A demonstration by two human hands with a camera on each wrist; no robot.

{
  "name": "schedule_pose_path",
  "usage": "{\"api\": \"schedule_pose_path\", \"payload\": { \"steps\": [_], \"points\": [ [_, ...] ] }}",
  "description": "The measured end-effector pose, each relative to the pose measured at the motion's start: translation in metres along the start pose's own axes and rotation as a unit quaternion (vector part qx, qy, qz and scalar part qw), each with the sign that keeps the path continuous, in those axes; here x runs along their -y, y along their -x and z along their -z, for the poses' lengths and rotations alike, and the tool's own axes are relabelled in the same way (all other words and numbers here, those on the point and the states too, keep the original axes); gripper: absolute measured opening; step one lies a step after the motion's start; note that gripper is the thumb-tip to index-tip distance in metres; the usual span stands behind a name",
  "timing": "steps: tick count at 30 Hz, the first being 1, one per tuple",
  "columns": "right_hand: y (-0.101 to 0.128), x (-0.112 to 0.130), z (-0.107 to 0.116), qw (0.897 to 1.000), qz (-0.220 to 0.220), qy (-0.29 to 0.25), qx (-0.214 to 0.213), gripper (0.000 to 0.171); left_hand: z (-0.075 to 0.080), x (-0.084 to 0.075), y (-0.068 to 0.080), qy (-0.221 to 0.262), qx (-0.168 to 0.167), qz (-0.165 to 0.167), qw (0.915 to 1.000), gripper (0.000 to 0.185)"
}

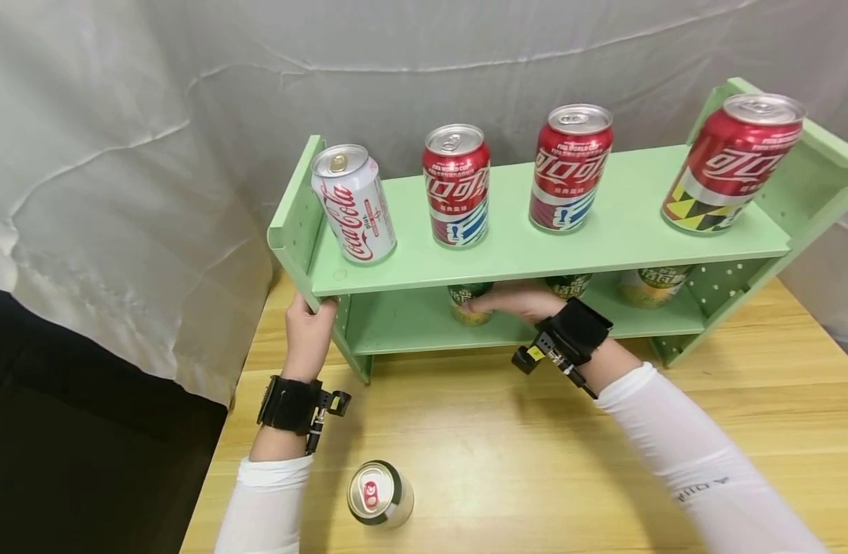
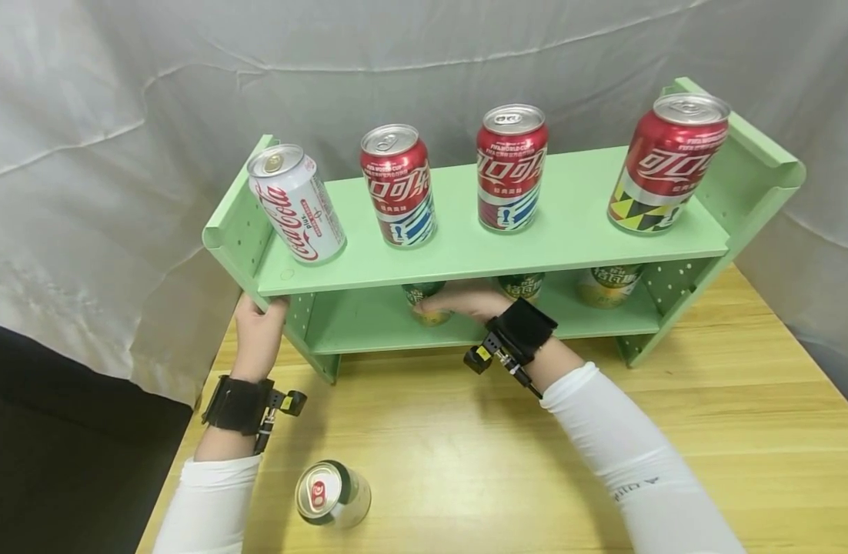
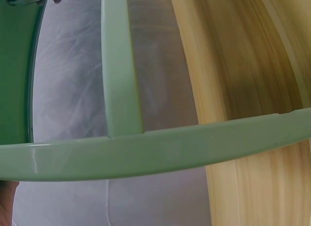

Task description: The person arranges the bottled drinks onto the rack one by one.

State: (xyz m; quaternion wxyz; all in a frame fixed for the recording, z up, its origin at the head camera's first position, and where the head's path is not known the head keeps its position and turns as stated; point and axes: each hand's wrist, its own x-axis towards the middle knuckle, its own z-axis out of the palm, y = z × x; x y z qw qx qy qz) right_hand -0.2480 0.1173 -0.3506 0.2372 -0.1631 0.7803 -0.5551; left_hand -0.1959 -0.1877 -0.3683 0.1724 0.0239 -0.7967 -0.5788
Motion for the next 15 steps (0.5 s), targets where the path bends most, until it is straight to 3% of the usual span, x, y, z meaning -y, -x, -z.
{"api": "schedule_pose_path", "payload": {
  "steps": [8,15],
  "points": [
    [0.0014,-0.0023,0.0013,1.000,0.011,0.007,-0.027,0.093,-0.0008,0.0007,0.0000,0.003,-0.004,0.004,1.0000,0.032],
    [0.0068,-0.0094,-0.0033,0.994,0.080,-0.021,-0.076,0.096,-0.0014,0.0015,-0.0002,0.004,-0.008,0.004,0.9999,0.035]
  ]
}}
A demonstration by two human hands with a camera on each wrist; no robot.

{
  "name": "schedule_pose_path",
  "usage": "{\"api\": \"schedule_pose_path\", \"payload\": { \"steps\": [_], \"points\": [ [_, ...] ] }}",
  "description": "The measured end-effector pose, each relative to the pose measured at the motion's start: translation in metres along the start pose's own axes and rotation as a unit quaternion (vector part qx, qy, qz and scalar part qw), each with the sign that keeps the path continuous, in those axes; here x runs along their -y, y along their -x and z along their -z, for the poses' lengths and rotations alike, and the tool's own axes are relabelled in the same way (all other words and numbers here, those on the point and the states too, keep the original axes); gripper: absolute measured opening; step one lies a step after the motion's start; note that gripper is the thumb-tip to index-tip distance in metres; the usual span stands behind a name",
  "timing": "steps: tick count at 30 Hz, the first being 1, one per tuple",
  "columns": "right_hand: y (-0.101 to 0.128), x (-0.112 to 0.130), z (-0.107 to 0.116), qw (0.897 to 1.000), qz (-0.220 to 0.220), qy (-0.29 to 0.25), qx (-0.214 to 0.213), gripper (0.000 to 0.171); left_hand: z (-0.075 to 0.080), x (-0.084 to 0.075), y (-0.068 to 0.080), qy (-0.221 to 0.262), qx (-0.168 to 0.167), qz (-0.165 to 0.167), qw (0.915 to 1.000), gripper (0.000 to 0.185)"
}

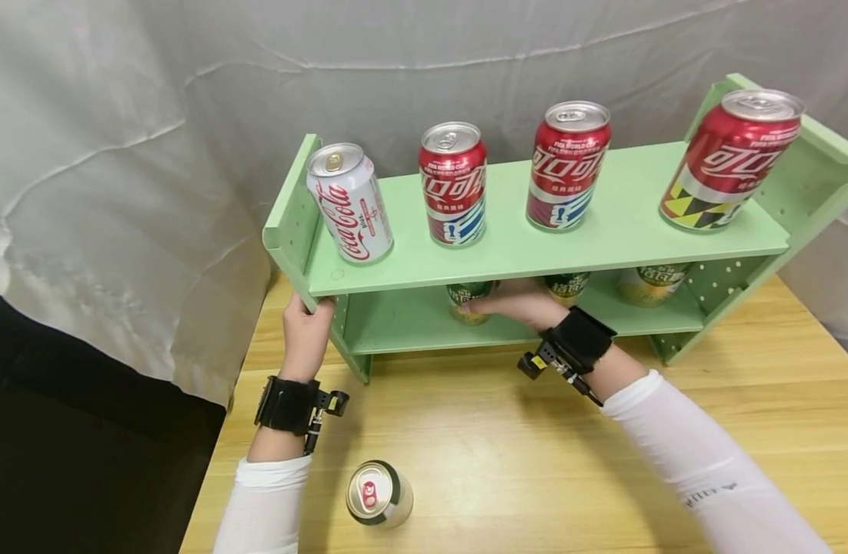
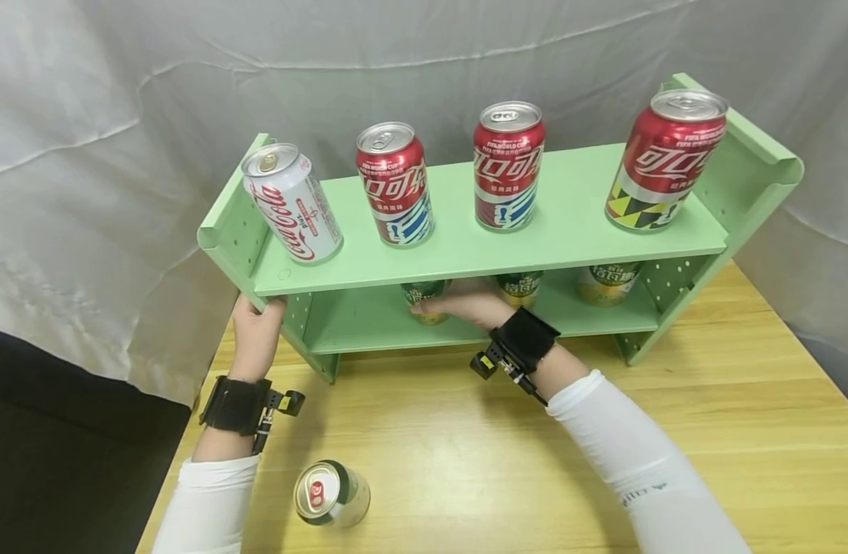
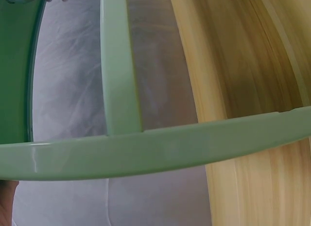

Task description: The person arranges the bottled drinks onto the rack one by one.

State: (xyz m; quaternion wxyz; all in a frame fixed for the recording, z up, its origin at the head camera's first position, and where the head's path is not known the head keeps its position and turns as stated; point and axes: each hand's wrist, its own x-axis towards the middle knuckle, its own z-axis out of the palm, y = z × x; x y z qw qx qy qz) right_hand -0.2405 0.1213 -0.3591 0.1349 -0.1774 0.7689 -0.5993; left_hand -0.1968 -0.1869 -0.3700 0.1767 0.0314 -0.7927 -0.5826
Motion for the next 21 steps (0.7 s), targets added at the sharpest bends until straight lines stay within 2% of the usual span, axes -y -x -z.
{"api": "schedule_pose_path", "payload": {
  "steps": [3,6,9,11,14,17,21],
  "points": [
    [0.006,-0.001,-0.006,0.998,0.058,-0.001,-0.034,0.096,-0.001,0.000,0.000,0.000,0.000,-0.002,1.0000,0.036],
    [0.014,-0.001,-0.012,0.990,0.105,0.056,-0.068,0.099,-0.001,0.000,0.000,0.000,0.000,-0.007,1.0000,0.036],
    [0.024,-0.001,-0.018,0.980,0.107,0.140,-0.091,0.104,0.000,0.001,0.000,0.000,-0.005,-0.009,0.9999,0.034],
    [0.029,0.000,-0.021,0.974,0.109,0.169,-0.103,0.106,0.001,0.002,0.001,0.001,-0.008,-0.009,0.9999,0.032],
    [0.035,-0.001,-0.025,0.971,0.127,0.169,-0.114,0.107,0.002,0.001,0.001,0.000,-0.009,-0.007,0.9999,0.030],
    [0.041,-0.002,-0.028,0.971,0.149,0.143,-0.118,0.111,0.001,-0.001,0.002,-0.003,-0.005,-0.001,1.0000,0.030],
    [0.056,-0.005,-0.034,0.973,0.154,0.127,-0.118,0.114,0.000,-0.013,0.005,-0.010,0.001,0.010,0.9999,0.032]
  ]
}}
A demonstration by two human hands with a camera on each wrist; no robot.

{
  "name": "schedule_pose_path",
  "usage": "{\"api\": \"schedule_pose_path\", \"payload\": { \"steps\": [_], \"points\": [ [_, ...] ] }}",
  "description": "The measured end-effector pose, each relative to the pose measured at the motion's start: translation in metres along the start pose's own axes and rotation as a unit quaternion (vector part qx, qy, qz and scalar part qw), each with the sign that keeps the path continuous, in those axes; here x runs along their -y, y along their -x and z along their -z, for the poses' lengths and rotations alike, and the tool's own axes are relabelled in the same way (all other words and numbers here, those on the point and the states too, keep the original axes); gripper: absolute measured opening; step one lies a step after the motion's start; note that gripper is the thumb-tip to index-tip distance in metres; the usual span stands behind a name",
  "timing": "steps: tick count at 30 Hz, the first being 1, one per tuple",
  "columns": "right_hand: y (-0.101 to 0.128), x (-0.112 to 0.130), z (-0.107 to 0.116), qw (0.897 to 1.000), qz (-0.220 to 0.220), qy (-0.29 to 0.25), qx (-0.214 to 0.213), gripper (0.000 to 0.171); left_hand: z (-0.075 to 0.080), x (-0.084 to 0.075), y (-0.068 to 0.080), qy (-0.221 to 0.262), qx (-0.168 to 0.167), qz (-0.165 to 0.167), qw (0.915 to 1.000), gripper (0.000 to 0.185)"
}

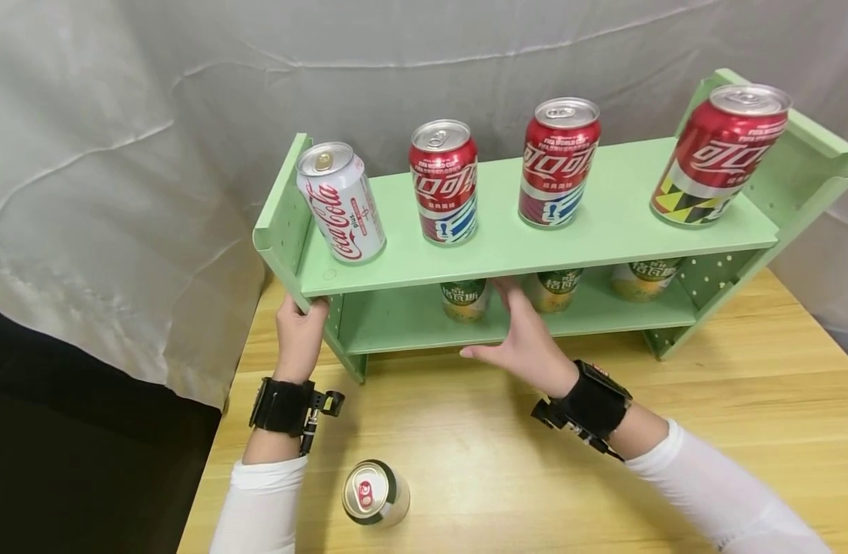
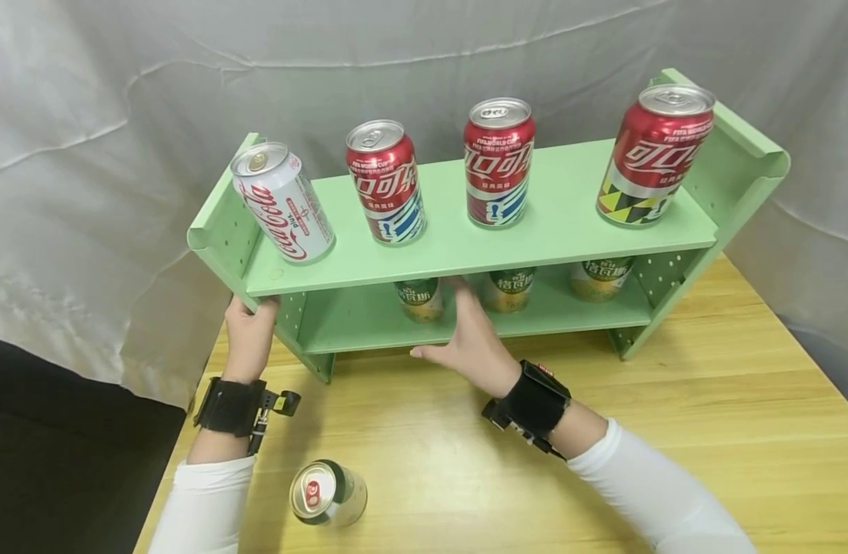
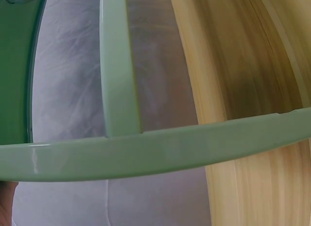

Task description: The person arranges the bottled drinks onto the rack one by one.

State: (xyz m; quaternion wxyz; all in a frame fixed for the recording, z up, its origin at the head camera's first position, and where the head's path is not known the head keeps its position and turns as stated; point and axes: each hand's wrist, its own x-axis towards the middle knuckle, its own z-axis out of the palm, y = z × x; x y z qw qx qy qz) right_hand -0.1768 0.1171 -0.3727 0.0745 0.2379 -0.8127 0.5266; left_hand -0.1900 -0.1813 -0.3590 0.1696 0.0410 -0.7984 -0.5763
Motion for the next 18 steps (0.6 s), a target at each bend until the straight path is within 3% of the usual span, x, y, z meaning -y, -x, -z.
{"api": "schedule_pose_path", "payload": {
  "steps": [4,7,11,13,15,18],
  "points": [
    [0.017,0.004,-0.002,1.000,0.002,0.028,0.003,0.109,0.000,-0.009,0.004,-0.001,0.000,0.003,1.0000,0.031],
    [0.027,-0.001,-0.003,0.999,0.034,0.029,-0.001,0.107,0.000,-0.004,0.002,0.001,-0.002,0.003,1.0000,0.029],
    [0.037,-0.034,-0.010,0.994,0.105,0.010,-0.023,0.108,-0.001,0.006,-0.003,0.010,-0.002,0.000,0.9999,0.033],
    [0.042,-0.038,-0.013,0.993,0.117,0.005,-0.028,0.109,-0.002,0.009,-0.005,0.015,0.001,-0.005,0.9999,0.034],
    [0.048,-0.035,-0.016,0.992,0.125,0.008,-0.029,0.110,-0.002,0.010,-0.006,0.018,0.002,-0.008,0.9998,0.035],
    [0.057,-0.008,-0.020,0.993,0.119,0.014,-0.011,0.108,-0.001,0.011,-0.006,0.016,-0.003,-0.006,0.9999,0.035]
  ]
}}
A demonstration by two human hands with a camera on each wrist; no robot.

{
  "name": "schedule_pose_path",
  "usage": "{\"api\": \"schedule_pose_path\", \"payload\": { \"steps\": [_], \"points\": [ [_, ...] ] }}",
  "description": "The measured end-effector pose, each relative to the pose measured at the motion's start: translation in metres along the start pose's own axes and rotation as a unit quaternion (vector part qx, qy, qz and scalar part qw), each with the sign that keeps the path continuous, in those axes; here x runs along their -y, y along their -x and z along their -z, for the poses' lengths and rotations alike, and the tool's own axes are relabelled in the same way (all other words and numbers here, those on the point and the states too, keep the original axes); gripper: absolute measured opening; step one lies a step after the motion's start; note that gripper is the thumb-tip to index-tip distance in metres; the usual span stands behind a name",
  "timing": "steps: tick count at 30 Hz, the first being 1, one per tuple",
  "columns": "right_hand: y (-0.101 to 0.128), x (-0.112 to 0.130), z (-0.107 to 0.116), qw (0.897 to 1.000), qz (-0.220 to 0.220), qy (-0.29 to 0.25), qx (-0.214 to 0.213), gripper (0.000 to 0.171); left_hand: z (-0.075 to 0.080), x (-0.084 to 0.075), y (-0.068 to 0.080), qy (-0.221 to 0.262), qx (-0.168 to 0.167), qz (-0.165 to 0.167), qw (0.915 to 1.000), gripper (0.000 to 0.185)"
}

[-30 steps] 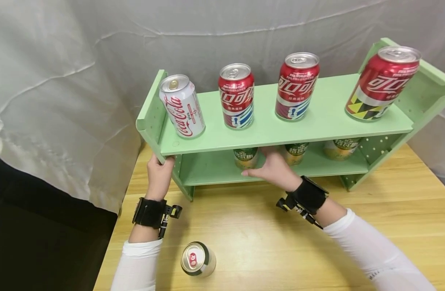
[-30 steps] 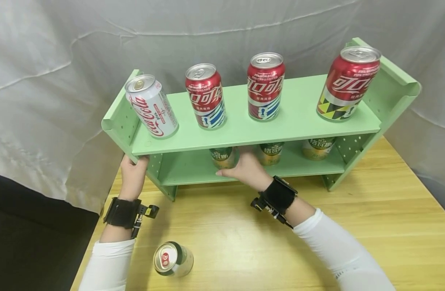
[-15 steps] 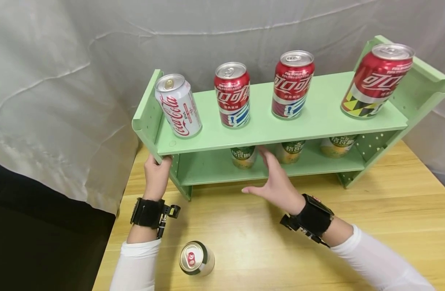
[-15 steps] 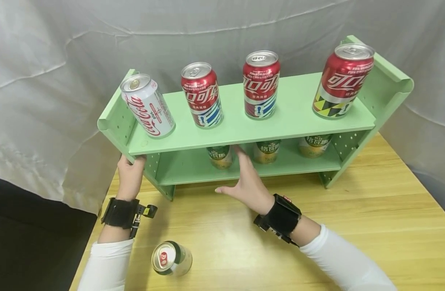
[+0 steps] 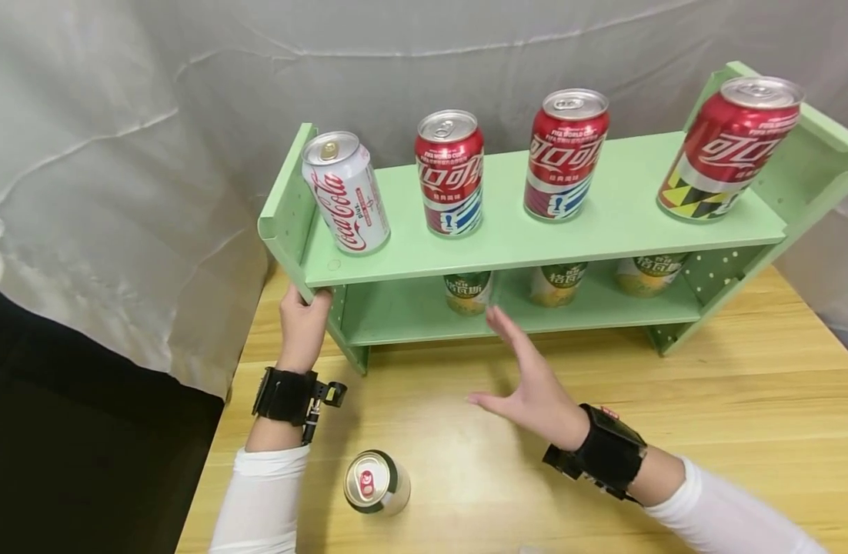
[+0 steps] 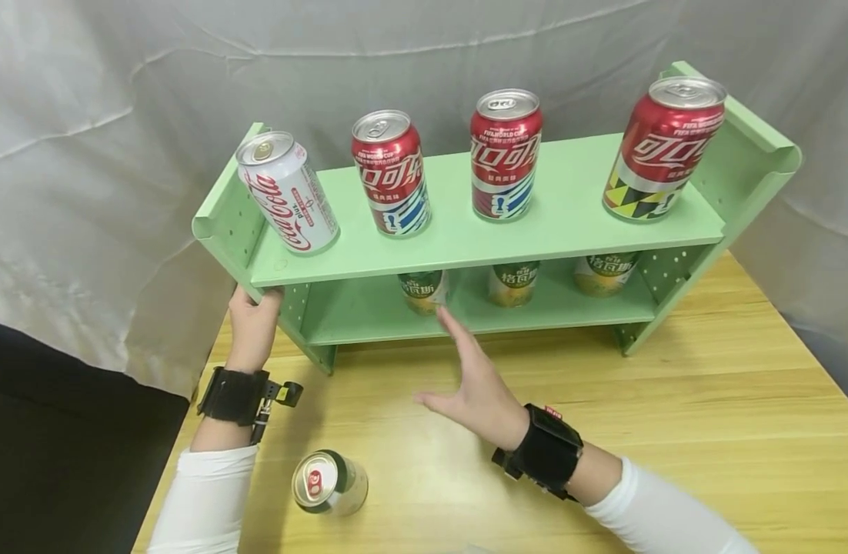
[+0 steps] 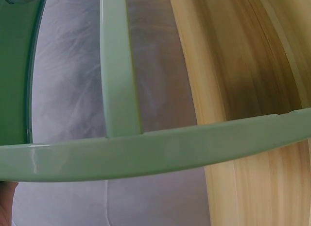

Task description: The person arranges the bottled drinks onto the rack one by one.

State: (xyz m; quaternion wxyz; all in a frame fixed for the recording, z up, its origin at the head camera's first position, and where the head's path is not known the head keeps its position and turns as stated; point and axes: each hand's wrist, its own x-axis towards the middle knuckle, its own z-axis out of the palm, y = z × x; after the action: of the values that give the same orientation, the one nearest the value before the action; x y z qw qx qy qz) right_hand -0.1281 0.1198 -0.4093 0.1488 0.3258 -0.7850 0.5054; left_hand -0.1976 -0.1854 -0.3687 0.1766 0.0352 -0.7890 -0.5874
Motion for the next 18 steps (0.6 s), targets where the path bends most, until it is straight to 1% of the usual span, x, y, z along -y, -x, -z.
{"api": "schedule_pose_path", "payload": {
  "steps": [5,10,13,18],
  "points": [
    [0.009,0.015,-0.013,0.999,0.014,-0.006,0.035,0.105,0.000,-0.001,-0.001,0.001,-0.002,0.002,1.0000,0.035],
    [0.021,0.020,-0.028,0.997,0.003,-0.015,0.078,0.105,0.000,-0.001,-0.001,0.005,0.000,0.002,1.0000,0.034],
    [0.030,0.022,-0.039,0.995,-0.005,-0.023,0.096,0.104,0.001,0.000,-0.001,0.004,-0.001,0.002,1.0000,0.034],
    [0.045,0.023,-0.055,0.990,-0.028,-0.033,0.133,0.100,0.001,-0.001,0.000,0.003,0.000,0.002,1.0000,0.034]
  ]
}}
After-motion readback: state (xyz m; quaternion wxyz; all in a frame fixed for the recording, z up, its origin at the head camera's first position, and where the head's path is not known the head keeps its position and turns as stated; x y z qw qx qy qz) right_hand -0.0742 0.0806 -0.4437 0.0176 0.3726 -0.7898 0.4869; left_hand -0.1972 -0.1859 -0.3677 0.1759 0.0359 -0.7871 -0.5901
